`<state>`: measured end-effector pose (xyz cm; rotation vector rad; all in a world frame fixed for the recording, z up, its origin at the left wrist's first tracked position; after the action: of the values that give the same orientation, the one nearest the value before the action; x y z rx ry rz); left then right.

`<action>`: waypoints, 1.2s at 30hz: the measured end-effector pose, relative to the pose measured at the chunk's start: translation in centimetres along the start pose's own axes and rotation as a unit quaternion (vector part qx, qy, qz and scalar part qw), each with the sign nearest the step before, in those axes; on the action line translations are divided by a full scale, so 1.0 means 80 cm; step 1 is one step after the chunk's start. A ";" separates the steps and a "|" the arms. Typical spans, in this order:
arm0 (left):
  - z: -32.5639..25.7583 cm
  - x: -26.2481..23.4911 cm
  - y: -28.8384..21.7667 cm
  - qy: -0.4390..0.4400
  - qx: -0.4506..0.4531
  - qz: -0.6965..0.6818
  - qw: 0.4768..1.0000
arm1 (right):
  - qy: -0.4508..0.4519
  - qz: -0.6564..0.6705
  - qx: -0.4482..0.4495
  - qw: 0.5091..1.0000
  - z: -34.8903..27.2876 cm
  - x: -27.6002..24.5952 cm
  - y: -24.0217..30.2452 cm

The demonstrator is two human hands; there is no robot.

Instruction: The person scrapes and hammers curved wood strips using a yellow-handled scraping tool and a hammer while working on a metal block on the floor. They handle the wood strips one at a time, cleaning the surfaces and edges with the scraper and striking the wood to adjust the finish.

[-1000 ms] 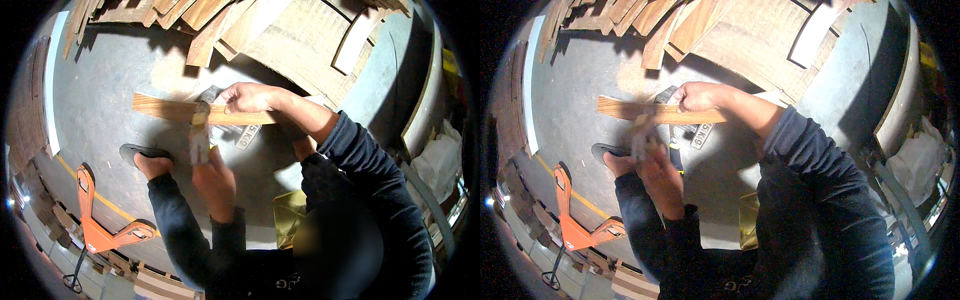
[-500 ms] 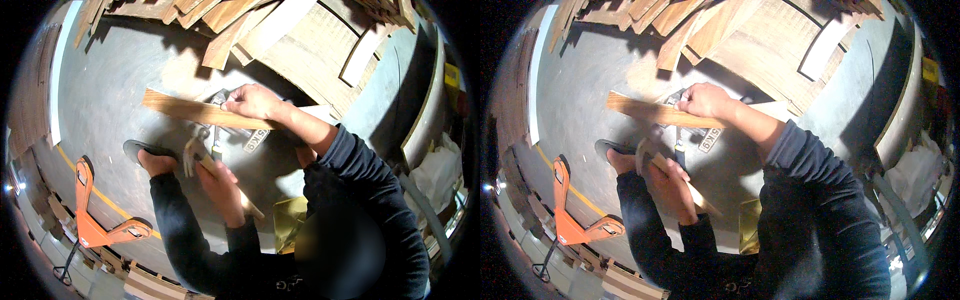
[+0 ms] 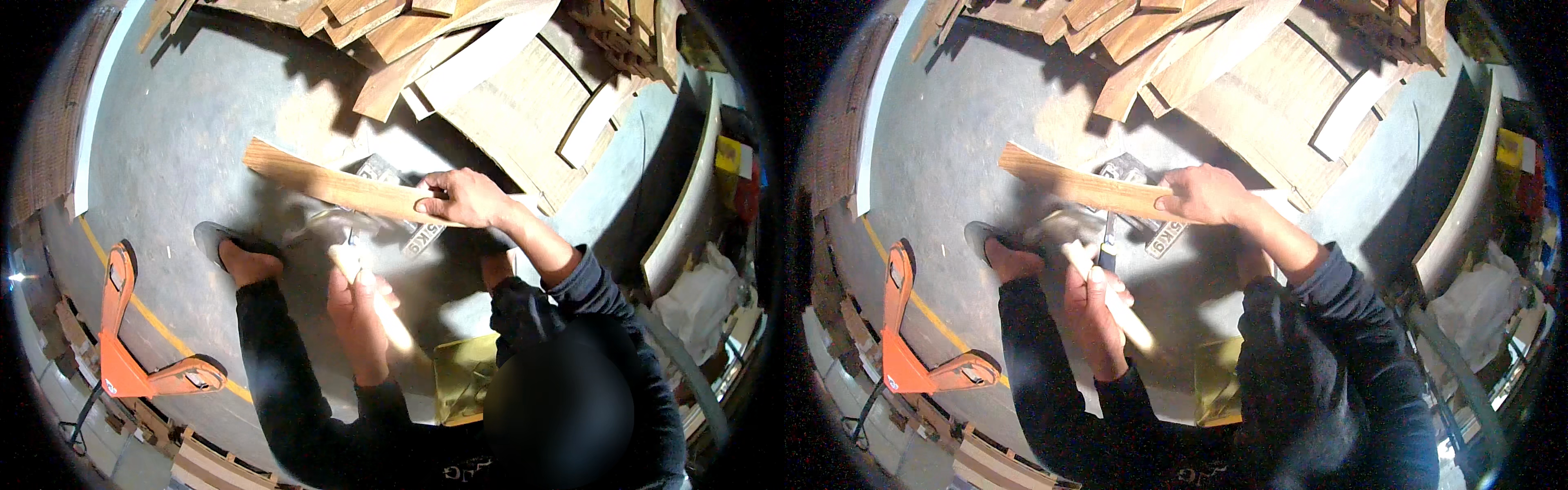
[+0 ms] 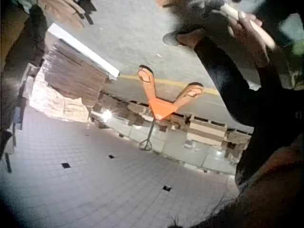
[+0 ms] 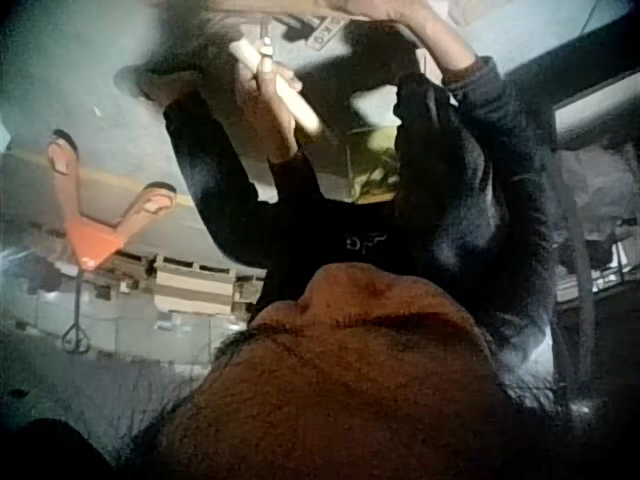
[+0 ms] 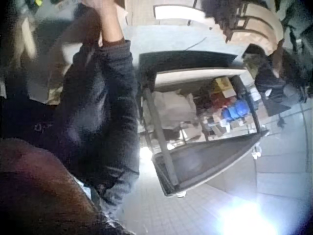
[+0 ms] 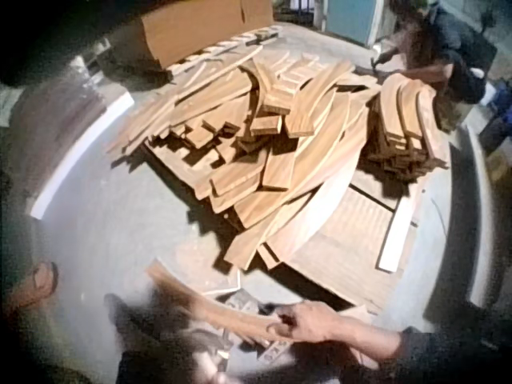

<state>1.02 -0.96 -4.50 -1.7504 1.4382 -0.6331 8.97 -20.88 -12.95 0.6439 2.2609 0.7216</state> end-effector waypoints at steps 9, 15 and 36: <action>-0.034 -0.001 0.129 -0.014 -0.156 -0.037 0.987 | -0.074 -0.123 -0.101 0.984 -0.034 -0.044 0.012; -0.050 -0.014 0.202 -0.040 -0.012 0.228 0.973 | -0.106 -0.144 -0.146 0.973 -0.031 -0.036 -0.001; 0.043 -0.084 0.143 -0.136 0.069 0.209 0.966 | -0.125 -0.178 -0.203 0.955 -0.026 -0.027 0.017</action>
<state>-4.62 5.61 -15.10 -1.3092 1.4679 -0.2498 9.22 -21.89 -9.79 0.1155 1.8474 0.8348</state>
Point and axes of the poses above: each hand's wrist, its own z-axis towards the middle knuckle, its own x-axis out of the palm, y = z × x, the point moved 7 cm from there along z, towards the middle knuckle
